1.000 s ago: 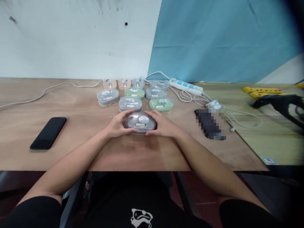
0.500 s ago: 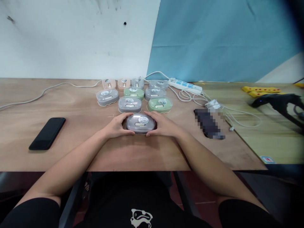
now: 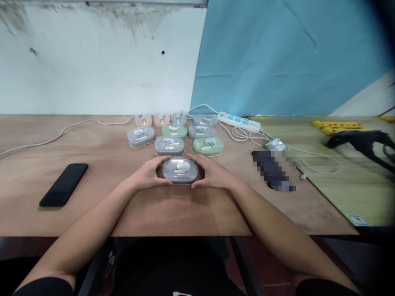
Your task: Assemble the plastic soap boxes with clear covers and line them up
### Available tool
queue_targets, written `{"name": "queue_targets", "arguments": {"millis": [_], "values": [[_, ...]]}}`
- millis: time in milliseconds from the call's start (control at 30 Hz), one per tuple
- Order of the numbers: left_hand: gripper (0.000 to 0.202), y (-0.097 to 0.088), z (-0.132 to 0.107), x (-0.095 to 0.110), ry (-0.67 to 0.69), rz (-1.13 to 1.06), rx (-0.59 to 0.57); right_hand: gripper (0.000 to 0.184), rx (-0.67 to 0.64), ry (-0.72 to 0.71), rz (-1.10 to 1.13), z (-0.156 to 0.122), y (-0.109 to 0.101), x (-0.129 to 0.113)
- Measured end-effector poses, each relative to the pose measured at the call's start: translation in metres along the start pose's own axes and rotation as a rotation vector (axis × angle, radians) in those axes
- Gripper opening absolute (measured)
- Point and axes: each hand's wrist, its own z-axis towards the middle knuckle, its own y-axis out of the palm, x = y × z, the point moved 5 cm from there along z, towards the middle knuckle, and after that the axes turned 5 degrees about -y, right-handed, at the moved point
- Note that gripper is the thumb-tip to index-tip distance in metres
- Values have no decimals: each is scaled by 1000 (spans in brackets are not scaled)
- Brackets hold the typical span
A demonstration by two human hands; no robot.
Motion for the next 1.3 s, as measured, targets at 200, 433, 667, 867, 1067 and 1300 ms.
{"name": "queue_targets", "arguments": {"millis": [200, 433, 667, 867, 1067, 1300], "values": [[87, -24, -10, -2, -28, -5, -106, 107, 1, 14, -1, -2, -3, -3], [76, -79, -28, -33, -194, 24, -116, 99, 1, 42, -43, -2, -2, -2], [68, -116, -31, -69, -430, 216, 382, 93, 26, 7, -56, -2, 1, 2], [92, -75, -20, -60, -483, 225, 250, 82, 159, -16, -142, 0, -5, 2], [84, -65, -7, -66, -442, 235, 227, 68, 449, -37, -342, 5, -27, 18], [73, -67, 13, -61, -366, 542, 272, 80, 343, 128, -660, 19, -42, 57]]}}
